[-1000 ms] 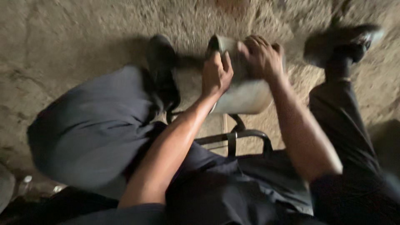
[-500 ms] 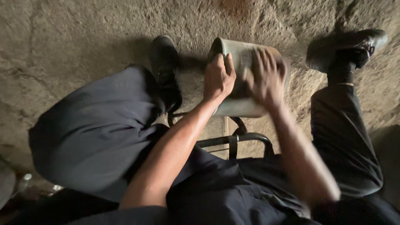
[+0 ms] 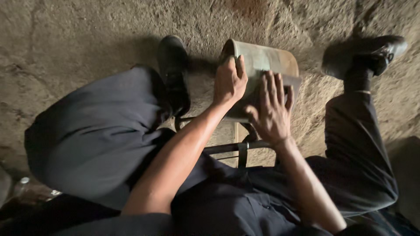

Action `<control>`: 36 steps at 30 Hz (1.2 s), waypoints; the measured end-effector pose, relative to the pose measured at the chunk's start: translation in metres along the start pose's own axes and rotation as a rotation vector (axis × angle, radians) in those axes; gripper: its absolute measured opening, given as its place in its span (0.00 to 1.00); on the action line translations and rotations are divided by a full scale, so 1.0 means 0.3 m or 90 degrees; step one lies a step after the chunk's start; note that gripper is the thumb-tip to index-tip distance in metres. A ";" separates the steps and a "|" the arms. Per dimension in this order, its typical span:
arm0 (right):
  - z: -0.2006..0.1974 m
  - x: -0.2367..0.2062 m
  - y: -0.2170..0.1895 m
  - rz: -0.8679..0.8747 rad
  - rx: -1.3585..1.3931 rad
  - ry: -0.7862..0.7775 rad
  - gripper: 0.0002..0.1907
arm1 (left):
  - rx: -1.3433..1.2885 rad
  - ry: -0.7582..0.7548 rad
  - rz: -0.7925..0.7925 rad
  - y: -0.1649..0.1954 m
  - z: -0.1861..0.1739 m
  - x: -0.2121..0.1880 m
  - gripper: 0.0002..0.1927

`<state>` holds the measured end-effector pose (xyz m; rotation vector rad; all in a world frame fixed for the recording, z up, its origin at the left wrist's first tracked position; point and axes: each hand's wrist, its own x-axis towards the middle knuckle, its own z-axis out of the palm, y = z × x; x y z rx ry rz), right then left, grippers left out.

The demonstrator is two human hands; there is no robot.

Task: The person sits on the ground and scrubs the exterior of a metal container with a dark abrasive pad. The person repeatedly rubs the sides and top of the container, rotating it to access different areas.

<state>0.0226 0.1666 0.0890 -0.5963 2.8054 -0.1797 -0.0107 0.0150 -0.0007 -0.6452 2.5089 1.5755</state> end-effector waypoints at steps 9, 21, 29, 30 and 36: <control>-0.006 0.545 0.175 -0.123 -0.035 -0.302 0.34 | -0.043 0.234 0.330 0.049 -0.035 0.042 0.24; 0.012 0.274 0.140 0.030 0.088 -0.074 0.43 | 0.004 0.018 -0.002 0.006 0.001 0.030 0.21; -0.019 0.223 0.127 0.011 0.091 -0.040 0.43 | -0.008 0.106 0.106 0.048 -0.033 0.043 0.23; -0.033 0.136 0.098 0.019 0.063 -0.004 0.43 | 0.008 0.013 -0.014 0.035 -0.024 0.036 0.22; -0.047 0.197 0.098 -0.006 -0.091 -0.072 0.42 | 0.027 0.036 0.016 -0.003 0.001 0.024 0.23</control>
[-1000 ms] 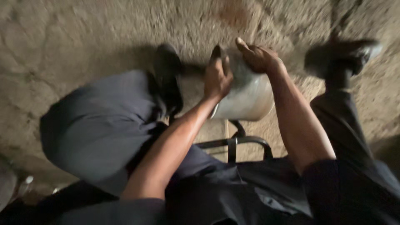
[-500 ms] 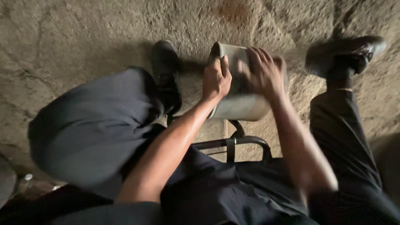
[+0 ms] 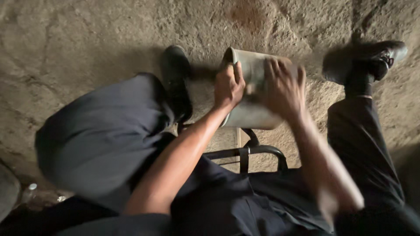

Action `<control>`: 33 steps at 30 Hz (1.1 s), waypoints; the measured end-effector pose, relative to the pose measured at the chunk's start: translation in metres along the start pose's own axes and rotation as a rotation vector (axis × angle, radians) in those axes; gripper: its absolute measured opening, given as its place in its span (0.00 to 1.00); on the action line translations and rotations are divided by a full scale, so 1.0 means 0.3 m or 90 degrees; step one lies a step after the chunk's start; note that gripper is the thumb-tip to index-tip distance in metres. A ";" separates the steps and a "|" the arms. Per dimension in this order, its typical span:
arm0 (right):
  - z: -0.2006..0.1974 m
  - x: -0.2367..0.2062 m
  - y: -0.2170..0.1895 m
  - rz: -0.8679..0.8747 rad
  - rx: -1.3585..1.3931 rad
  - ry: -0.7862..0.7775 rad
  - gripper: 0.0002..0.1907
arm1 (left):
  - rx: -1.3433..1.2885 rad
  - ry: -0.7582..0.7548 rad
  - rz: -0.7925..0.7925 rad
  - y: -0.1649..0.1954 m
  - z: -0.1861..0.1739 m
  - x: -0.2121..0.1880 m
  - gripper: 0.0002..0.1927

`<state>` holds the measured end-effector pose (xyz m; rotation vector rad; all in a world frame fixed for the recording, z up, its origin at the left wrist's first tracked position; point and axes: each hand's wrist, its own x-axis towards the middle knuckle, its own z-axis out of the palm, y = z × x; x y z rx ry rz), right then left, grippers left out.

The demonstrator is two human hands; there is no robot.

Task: The person sits on the ground and scrubs the exterior of a metal container with a dark abrasive pad. The person repeatedly rubs the sides and top of the container, rotating it to access different areas.

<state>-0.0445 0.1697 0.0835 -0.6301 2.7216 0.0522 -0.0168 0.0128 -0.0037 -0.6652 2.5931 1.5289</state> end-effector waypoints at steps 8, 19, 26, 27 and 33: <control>-0.008 0.072 0.094 -0.072 0.257 -0.047 0.39 | -0.067 -0.002 0.025 0.011 -0.016 0.007 0.25; 0.097 0.249 0.134 -0.133 0.102 -0.102 0.21 | -0.005 0.035 0.039 -0.010 0.014 0.007 0.21; -0.006 -0.119 0.016 0.002 0.145 0.003 0.30 | -0.026 0.023 0.012 -0.004 0.012 -0.003 0.21; -0.015 -0.170 0.006 0.000 0.146 0.005 0.31 | -0.018 0.006 -0.007 -0.009 0.014 -0.008 0.21; 0.043 0.200 0.078 -0.038 0.048 -0.114 0.21 | -0.134 0.154 0.245 -0.001 -0.013 0.003 0.24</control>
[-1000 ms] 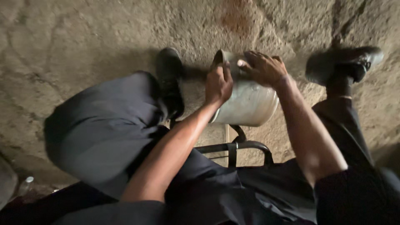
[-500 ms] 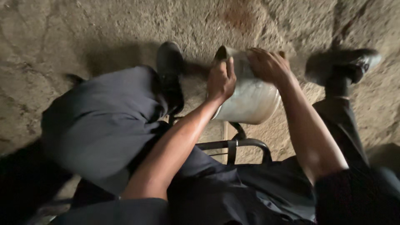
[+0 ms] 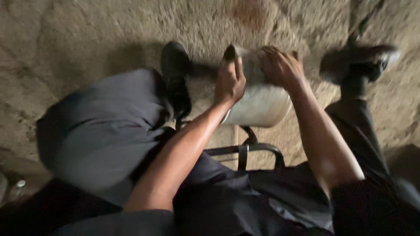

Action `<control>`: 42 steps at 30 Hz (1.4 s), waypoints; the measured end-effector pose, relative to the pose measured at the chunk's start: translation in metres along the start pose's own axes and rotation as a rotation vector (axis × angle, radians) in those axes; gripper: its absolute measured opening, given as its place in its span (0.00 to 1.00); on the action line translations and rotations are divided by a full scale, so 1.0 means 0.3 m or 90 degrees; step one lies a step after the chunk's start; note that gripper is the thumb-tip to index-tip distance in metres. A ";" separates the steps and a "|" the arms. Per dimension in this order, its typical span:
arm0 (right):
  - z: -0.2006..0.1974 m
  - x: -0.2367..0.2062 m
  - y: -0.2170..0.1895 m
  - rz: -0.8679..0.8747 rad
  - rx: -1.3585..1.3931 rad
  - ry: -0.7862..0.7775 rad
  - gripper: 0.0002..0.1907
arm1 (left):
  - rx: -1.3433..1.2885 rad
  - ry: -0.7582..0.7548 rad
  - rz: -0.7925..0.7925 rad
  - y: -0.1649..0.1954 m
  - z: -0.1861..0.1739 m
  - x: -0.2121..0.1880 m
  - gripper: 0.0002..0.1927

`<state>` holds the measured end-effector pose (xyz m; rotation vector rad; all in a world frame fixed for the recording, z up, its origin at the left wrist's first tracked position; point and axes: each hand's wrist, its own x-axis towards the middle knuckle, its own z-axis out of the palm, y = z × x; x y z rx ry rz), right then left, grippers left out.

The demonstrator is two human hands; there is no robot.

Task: The person sits on the ground and scrubs the exterior of a metal container with a dark abrasive pad. The person repeatedly rubs the sides and top of the container, rotating it to access different areas.

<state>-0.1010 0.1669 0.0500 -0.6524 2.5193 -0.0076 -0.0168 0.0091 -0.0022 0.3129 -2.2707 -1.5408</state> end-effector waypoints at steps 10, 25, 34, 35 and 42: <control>0.027 -0.364 -0.100 -0.025 0.050 0.193 0.30 | 0.119 -0.203 -0.327 -0.013 0.020 -0.008 0.25; -0.057 -0.193 -0.130 -0.009 0.167 0.132 0.25 | 0.060 -0.149 -0.205 -0.027 0.017 -0.022 0.21; -0.007 -0.145 -0.075 -0.030 0.057 0.196 0.28 | 0.076 -0.135 -0.202 -0.048 0.033 -0.017 0.22; -0.037 -0.042 -0.045 -0.026 0.055 0.089 0.26 | 0.075 -0.139 -0.190 -0.047 0.031 -0.007 0.22; -0.045 -0.048 -0.048 0.049 0.204 0.110 0.21 | 0.104 -0.109 -0.171 -0.049 0.035 0.008 0.24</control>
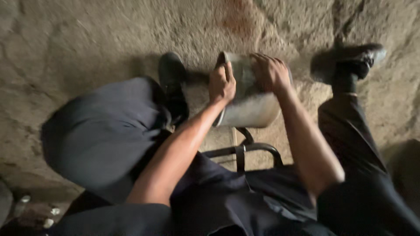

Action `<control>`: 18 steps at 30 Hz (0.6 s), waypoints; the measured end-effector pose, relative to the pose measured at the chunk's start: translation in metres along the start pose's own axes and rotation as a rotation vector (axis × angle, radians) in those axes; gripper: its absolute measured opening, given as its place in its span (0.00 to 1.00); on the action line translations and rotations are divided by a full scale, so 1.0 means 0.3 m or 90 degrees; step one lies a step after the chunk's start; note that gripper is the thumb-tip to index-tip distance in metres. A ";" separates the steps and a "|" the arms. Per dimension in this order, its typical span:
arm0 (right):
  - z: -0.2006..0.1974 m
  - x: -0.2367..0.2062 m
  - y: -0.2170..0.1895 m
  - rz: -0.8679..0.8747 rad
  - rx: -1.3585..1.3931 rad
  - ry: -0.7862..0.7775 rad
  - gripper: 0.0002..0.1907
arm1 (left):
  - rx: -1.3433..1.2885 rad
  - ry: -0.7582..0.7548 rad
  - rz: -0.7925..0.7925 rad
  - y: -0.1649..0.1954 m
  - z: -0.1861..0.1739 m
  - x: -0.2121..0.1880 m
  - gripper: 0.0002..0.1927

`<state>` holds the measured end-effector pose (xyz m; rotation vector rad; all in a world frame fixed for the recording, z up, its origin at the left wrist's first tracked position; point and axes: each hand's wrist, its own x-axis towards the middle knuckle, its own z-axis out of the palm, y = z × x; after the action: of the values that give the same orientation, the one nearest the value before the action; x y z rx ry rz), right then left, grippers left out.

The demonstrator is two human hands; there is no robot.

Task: The person sits on the ground and scrubs the exterior of a metal container with a dark abrasive pad. The person repeatedly rubs the sides and top of the container, rotating it to access different areas.

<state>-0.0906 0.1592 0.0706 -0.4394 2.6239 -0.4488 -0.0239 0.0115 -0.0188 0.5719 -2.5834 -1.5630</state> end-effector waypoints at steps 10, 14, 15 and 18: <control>0.046 -0.279 -0.148 -0.067 -0.028 0.230 0.24 | -0.022 -0.022 -0.034 0.029 -0.009 0.013 0.25; -0.071 0.006 -0.085 0.188 0.073 -0.125 0.22 | 0.044 -0.030 -0.050 0.056 -0.024 0.040 0.26; -0.090 0.029 -0.081 0.184 0.046 -0.134 0.23 | 0.062 -0.026 -0.039 0.061 -0.026 0.042 0.27; -0.074 -0.031 -0.101 0.080 0.021 -0.067 0.24 | 0.039 -0.005 0.007 0.076 -0.039 0.040 0.27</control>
<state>-0.0862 0.1408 0.1044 -0.2773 2.5206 -0.4161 -0.0385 0.0068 0.0051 0.5565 -2.6434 -1.4906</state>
